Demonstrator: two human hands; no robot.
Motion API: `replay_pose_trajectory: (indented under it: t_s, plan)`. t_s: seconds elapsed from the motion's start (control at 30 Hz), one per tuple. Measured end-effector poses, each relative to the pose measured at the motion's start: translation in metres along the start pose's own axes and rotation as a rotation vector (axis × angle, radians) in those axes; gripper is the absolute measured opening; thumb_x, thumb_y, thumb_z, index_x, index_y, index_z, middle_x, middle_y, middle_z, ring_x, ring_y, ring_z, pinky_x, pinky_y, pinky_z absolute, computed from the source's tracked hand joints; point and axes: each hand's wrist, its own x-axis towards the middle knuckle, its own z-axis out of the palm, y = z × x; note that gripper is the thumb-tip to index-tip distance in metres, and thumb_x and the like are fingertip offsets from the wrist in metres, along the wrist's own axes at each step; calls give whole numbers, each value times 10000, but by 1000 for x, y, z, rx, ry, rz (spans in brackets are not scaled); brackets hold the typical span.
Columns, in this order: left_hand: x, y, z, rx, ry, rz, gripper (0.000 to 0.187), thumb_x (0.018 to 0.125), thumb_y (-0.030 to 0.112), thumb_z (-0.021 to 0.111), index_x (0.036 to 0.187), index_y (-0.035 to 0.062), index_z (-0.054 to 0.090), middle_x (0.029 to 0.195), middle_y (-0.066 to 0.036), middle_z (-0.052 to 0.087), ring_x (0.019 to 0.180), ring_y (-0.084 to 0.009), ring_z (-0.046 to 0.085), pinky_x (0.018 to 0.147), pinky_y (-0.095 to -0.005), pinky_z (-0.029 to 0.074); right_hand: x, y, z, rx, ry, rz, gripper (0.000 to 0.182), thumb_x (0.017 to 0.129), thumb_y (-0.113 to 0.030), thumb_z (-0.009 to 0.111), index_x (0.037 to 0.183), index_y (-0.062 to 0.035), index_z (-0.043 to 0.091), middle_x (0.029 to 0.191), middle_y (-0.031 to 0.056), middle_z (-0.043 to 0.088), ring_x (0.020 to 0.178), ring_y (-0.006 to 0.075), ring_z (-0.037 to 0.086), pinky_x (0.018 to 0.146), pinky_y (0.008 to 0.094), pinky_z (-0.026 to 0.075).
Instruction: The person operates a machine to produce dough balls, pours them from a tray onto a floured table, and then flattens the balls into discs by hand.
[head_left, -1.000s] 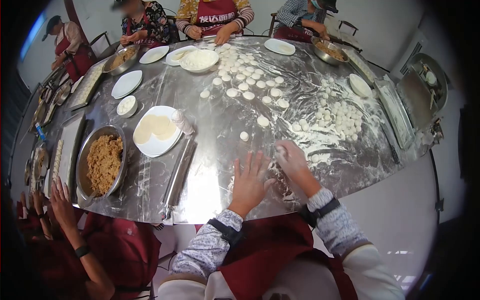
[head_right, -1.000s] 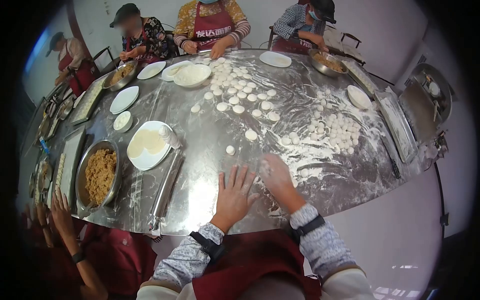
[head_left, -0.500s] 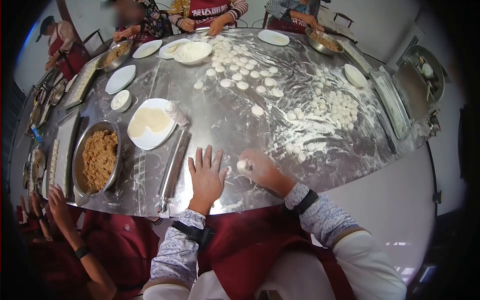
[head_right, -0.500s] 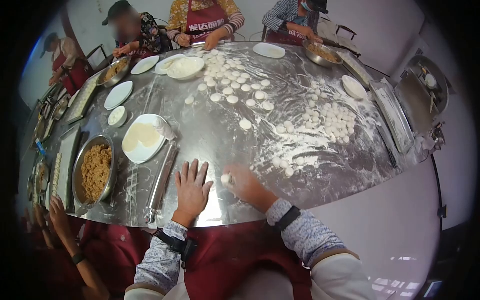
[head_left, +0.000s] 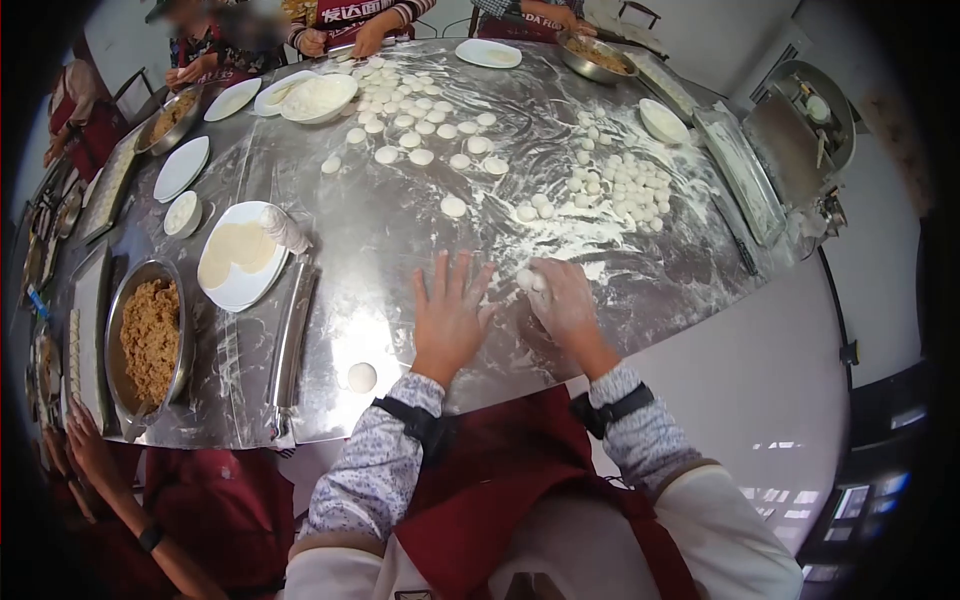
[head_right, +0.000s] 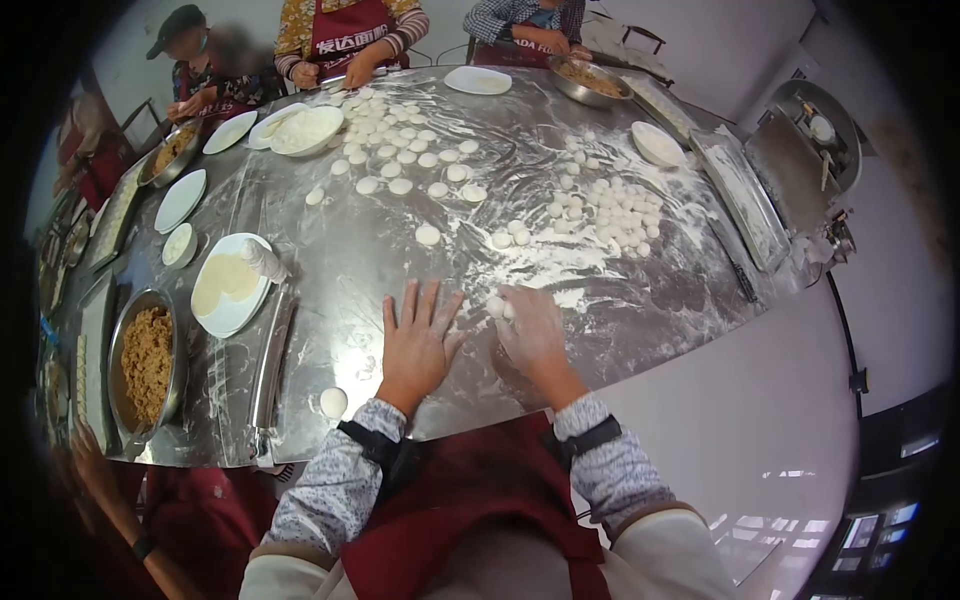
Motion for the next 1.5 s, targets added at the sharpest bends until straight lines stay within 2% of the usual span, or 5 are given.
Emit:
replay_pose_trajectory:
  t_s: [0.27, 0.47, 1.03, 1.2, 1.5]
  plan:
    - [-35, -22, -16, 23, 17, -37, 551, 960, 431, 578, 1464, 222, 501, 1549, -136, 403, 1462, -409, 284, 1162, -636, 177, 0, -29, 8, 8, -119, -199, 270, 840, -154, 713, 1097, -122, 641, 986, 117, 671, 915, 345, 637, 804, 467, 477]
    - [-57, -36, -18, 73, 31, -120, 532, 974, 393, 559, 1464, 198, 495, 1540, -137, 411, 1447, -408, 301, 1158, -621, 190, -34, -69, 26, 531, -282, 57, 281, 808, -87, 769, 1039, -90, 610, 996, 93, 644, 905, 249, 640, 764, 349, 527]
    - [-53, -38, -16, 18, 19, -186, 522, 962, 316, 570, 1465, 201, 488, 1553, -104, 403, 1472, -375, 273, 1175, -627, 156, -47, -74, 44, 408, -207, -237, 351, 779, -52, 713, 1121, -63, 638, 1057, 170, 630, 1029, 384, 601, 879, 451, 500]
    - [-25, -4, -54, -25, 176, -179, 583, 960, 313, 584, 1513, 218, 426, 1581, -111, 359, 1481, -392, 251, 1164, -655, 150, -46, -77, 22, 525, -294, 86, 389, 798, -59, 693, 1181, -70, 628, 1134, 182, 632, 1063, 382, 589, 923, 455, 479]
    - [-12, 13, 11, 0, 43, 75, 610, 941, 435, 603, 1511, 287, 444, 1599, -105, 345, 1487, -385, 256, 1149, -677, 160, -22, -4, -9, -113, -202, -94, 283, 815, -131, 687, 1097, -108, 681, 1074, 109, 673, 1019, 333, 603, 858, 463, 471]
